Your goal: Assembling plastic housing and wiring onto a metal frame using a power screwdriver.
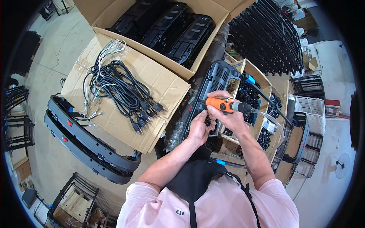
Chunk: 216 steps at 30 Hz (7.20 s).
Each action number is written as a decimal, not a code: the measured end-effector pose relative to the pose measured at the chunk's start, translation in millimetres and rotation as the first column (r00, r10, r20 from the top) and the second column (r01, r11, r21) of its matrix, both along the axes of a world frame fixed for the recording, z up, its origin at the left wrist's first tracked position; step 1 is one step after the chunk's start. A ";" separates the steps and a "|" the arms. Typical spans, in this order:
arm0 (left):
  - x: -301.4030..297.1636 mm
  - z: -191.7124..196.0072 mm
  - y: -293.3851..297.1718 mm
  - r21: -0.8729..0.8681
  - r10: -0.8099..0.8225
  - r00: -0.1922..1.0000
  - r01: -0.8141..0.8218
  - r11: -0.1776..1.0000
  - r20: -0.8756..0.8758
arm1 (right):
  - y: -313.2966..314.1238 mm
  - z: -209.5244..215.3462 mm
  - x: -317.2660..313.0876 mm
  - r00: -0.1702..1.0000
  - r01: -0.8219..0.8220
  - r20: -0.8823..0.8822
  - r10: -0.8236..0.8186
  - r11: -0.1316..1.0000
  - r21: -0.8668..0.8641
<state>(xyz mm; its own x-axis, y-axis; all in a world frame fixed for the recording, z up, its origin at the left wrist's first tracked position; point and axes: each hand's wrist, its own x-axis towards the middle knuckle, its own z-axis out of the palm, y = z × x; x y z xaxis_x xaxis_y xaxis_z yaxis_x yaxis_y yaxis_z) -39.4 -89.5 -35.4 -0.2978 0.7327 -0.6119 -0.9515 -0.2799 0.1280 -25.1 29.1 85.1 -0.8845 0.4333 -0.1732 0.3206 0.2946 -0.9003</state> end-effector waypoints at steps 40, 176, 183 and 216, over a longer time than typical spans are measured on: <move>207.1 41.1 -79.9 -0.131 -0.310 0.836 0.282 0.950 -0.452 | -27.3 21.2 333.9 0.869 0.231 -0.350 -0.348 0.913 -0.335; 95.9 0.8 -176.4 -0.029 -0.161 0.987 0.160 0.987 -0.026 | -148.5 36.5 186.8 0.985 0.047 -0.156 -0.070 0.988 -0.148; 82.2 1.8 -163.4 0.062 -0.111 0.989 0.106 0.993 0.094 | -141.7 30.8 184.1 0.971 0.073 -0.212 -0.113 0.980 -0.187; 49.3 6.5 -163.0 0.058 -0.169 0.985 0.168 0.984 0.022 | -130.4 11.8 94.8 0.993 0.067 -0.089 -0.071 0.996 -0.054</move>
<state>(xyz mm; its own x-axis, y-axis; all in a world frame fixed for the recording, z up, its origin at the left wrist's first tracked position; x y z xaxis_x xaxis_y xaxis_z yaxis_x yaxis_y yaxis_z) 9.9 -252.6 -28.8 -0.1511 0.8039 -0.5752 -0.9885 -0.1210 0.0906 69.8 -101.2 96.9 -0.8659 0.4864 -0.1167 0.2546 0.2278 -0.9398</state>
